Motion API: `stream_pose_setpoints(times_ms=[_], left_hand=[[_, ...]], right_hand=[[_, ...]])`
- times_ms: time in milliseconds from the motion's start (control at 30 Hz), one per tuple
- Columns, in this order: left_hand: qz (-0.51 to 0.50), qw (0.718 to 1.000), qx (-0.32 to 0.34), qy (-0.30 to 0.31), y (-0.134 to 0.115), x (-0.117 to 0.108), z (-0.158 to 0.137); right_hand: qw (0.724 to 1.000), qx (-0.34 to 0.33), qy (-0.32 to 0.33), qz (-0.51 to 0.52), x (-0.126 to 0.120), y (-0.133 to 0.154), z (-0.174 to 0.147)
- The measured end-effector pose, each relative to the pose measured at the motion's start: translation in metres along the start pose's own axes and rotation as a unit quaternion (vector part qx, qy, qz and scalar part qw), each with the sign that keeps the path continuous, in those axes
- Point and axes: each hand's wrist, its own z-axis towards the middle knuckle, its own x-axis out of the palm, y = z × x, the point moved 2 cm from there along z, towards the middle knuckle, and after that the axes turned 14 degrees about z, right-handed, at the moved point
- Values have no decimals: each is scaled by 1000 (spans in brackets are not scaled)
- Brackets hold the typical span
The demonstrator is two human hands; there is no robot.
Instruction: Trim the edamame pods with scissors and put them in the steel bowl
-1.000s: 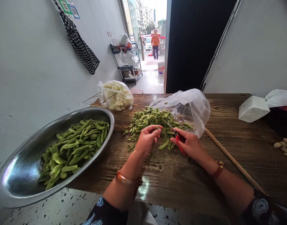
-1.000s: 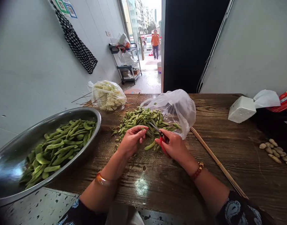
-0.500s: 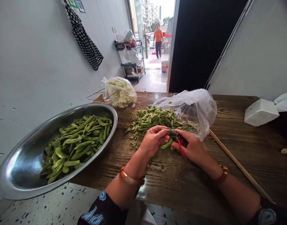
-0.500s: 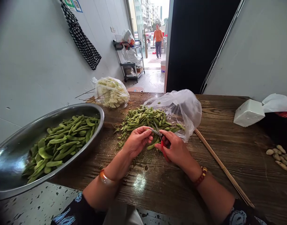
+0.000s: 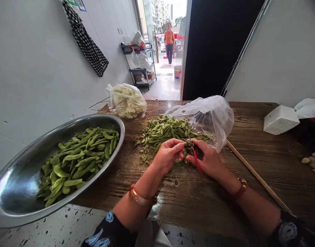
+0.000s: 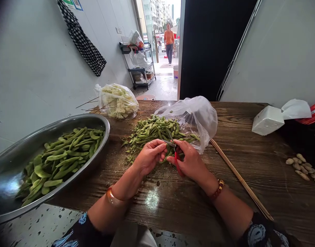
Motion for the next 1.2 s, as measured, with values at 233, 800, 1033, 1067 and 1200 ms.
stream_pose_setpoints(times_ms=[233, 800, 1033, 1067, 1200], left_hand=[[50, 999, 6, -8, -3, 0, -2], [1, 996, 49, -69, -14, -12, 3], [401, 911, 90, -33, -8, -10, 3], [486, 866, 114, -33, -6, -9, 4], [663, 735, 141, -7, 1, -9, 4]], right_hand=[[1000, 12, -14, 5, -4, -1, 2], [985, 108, -83, 107, -13, -6, 9], [986, 106, -71, 108, -11, -5, 8], [986, 106, -72, 110, -12, -5, 8], [986, 106, -70, 105, -11, -3, 8]])
